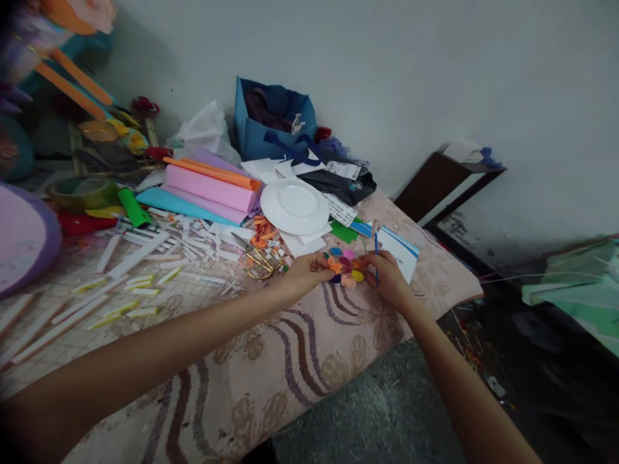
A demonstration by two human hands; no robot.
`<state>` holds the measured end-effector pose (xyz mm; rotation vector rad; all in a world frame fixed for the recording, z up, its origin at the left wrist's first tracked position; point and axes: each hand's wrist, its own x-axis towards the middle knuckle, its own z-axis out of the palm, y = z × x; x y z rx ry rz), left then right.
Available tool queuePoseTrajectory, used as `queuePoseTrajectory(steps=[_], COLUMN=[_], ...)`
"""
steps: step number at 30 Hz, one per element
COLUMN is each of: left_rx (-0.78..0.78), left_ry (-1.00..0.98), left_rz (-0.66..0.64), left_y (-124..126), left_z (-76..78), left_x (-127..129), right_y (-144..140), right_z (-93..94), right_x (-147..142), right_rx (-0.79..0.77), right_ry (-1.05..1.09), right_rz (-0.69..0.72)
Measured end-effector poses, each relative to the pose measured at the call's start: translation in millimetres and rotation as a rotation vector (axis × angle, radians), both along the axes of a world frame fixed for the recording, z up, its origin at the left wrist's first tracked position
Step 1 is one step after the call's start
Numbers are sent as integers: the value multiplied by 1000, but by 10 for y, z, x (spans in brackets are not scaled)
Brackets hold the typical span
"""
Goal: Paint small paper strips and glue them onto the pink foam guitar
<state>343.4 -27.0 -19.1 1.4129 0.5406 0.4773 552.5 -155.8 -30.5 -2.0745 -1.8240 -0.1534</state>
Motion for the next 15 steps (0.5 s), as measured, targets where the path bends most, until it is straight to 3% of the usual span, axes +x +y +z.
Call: queuePoseTrajectory(steps=[9, 12, 15], left_rx=[48, 54, 37], left_ry=[-112, -146, -176], left_rz=[18, 31, 27], left_y=[133, 160, 201], left_z=[38, 80, 142], left_x=[440, 430, 282], right_y=[202, 170, 63], right_z=[30, 99, 160], right_x=[321, 256, -10], right_rx=[0, 31, 92], right_ry=[-95, -109, -125], right_rz=[-15, -40, -110])
